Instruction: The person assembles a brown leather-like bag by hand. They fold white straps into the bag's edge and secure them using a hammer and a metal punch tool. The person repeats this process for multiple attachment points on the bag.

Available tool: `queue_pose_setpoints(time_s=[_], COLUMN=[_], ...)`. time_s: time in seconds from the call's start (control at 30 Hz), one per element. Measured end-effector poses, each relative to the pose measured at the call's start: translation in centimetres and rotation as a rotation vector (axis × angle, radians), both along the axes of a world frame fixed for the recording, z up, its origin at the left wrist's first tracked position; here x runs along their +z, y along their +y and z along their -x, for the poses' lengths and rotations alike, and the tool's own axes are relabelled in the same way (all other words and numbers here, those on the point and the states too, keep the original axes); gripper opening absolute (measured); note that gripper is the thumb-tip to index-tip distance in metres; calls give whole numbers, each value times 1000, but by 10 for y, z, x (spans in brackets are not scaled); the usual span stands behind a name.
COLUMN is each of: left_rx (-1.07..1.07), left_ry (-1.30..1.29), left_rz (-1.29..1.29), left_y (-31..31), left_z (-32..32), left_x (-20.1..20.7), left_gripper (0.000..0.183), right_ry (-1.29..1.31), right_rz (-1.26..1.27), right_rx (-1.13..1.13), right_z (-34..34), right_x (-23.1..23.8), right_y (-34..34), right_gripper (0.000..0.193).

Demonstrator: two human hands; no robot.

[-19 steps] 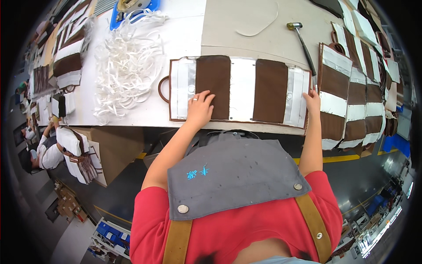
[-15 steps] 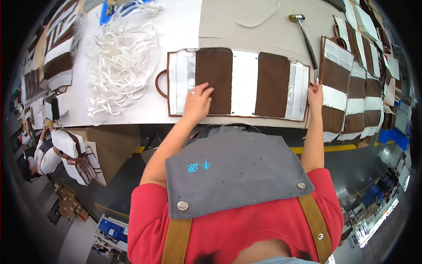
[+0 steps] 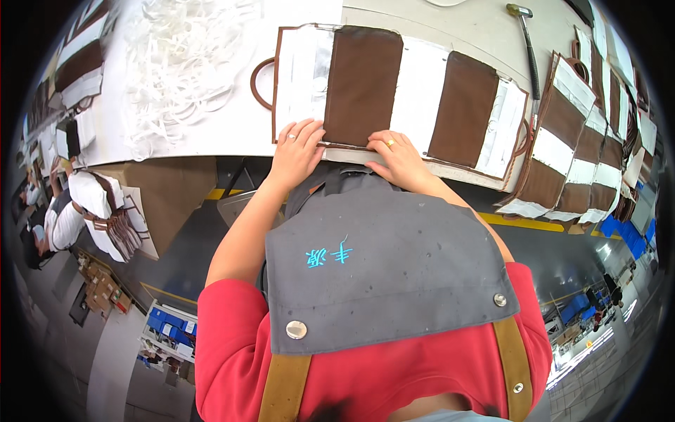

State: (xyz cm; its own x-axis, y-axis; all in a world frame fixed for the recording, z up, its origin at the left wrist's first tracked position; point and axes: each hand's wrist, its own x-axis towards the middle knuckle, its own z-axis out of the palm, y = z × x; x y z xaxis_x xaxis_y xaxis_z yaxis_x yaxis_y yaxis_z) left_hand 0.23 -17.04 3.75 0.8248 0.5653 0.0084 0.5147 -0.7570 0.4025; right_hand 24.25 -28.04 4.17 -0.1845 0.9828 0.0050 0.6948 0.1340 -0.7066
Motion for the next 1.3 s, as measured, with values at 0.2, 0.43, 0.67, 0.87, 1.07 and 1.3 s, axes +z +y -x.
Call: queue_pose_setpoints(time_s=[0.2,0.43,0.67,0.87,1.07,1.3], left_rx=[-32,0,-25,-121,-105,-114], left_ry=[-70,-167,-187,-186,-116,-66], left_rz=[-122,-255,-336,-369,-70,103], left_y=[5,18,57,127,186,216], left_z=[-1,-15,-46,-86,-131,-155], left_x=[6,30,78,118,147,156], left_gripper=[26,22,13,11,17,12], right_ry=[-208,-127,-129,10,259,57], right_rz=[-72,-318,-459,-195,110,-67], right_rx=[41,-20,-163,-302,-317,-410], right_z=[8,1,-24,-63,-111,-110], right_x=[-12,9,63,103,119,130], right_y=[11,17,53,107,158,170], right_gripper=[24,18,15,13,19,17])
